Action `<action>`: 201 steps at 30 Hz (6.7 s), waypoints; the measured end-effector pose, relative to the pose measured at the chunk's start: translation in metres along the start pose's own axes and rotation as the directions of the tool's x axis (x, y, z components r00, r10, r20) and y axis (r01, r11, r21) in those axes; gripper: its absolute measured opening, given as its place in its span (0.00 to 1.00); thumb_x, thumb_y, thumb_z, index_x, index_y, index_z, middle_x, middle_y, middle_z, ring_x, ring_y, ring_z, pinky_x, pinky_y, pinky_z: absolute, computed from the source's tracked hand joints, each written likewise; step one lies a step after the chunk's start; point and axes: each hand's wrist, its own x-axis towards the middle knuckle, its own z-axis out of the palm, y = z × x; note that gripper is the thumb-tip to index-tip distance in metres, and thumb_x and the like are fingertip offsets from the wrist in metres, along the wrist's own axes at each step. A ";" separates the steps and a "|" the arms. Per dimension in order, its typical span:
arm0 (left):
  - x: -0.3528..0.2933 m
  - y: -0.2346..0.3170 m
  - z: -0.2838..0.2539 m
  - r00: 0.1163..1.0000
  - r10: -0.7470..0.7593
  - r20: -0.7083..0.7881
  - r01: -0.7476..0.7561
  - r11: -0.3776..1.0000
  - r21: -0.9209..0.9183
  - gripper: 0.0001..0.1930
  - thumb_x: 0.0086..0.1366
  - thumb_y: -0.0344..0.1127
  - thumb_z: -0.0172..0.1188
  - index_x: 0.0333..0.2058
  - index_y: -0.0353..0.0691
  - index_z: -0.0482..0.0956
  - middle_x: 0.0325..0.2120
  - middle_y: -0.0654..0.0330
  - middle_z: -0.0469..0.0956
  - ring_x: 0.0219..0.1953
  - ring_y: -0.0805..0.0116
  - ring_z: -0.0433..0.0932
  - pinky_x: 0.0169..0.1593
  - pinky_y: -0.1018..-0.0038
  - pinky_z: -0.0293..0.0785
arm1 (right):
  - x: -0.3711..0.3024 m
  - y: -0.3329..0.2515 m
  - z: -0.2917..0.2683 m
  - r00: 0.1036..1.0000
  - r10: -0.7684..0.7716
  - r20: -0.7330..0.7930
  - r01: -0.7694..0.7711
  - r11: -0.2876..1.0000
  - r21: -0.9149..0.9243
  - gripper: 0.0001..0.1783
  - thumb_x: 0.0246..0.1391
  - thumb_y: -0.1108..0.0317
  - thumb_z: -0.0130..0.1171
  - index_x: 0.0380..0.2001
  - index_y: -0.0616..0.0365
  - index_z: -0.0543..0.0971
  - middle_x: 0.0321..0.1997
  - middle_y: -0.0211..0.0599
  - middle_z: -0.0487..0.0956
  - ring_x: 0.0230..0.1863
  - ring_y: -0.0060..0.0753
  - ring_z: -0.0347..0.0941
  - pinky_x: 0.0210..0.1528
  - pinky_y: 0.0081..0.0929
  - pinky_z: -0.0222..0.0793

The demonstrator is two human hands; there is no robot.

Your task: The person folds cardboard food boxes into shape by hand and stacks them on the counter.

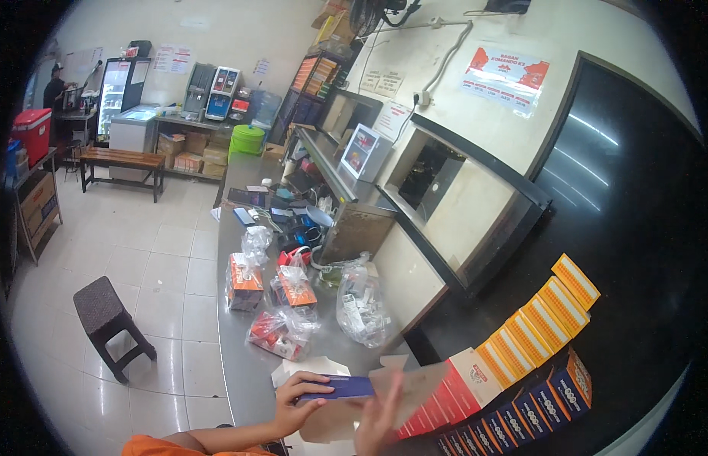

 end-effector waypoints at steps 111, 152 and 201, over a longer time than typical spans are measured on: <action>-0.011 0.053 -0.161 0.906 0.056 0.420 0.149 0.885 -0.441 0.20 0.51 0.35 0.68 0.15 0.37 0.62 0.20 0.62 0.66 0.31 0.68 0.66 0.44 0.69 0.62 | -0.075 0.032 0.026 0.305 0.444 0.843 -0.859 0.510 0.042 0.23 0.58 0.55 0.53 0.50 0.60 0.73 0.50 0.43 0.74 0.49 0.35 0.71 0.51 0.35 0.66; -0.077 0.033 -0.175 0.849 -0.490 -0.197 0.487 0.585 0.649 0.27 0.62 0.49 0.57 0.54 0.38 0.69 0.40 0.48 0.76 0.42 0.54 0.76 0.45 0.66 0.71 | -0.099 0.014 0.103 0.833 0.422 0.358 -0.523 0.811 0.262 0.28 0.53 0.69 0.60 0.55 0.65 0.63 0.49 0.41 0.71 0.49 0.32 0.69 0.50 0.26 0.66; -0.057 0.064 -0.219 0.906 -0.367 -0.213 0.400 0.906 0.139 0.33 0.61 0.43 0.60 0.62 0.44 0.59 0.40 0.57 0.76 0.32 0.75 0.74 0.33 0.79 0.75 | -0.094 0.014 0.105 0.736 0.145 0.661 -0.518 0.749 0.413 0.41 0.43 0.60 0.71 0.56 0.64 0.61 0.50 0.40 0.70 0.51 0.33 0.69 0.53 0.29 0.65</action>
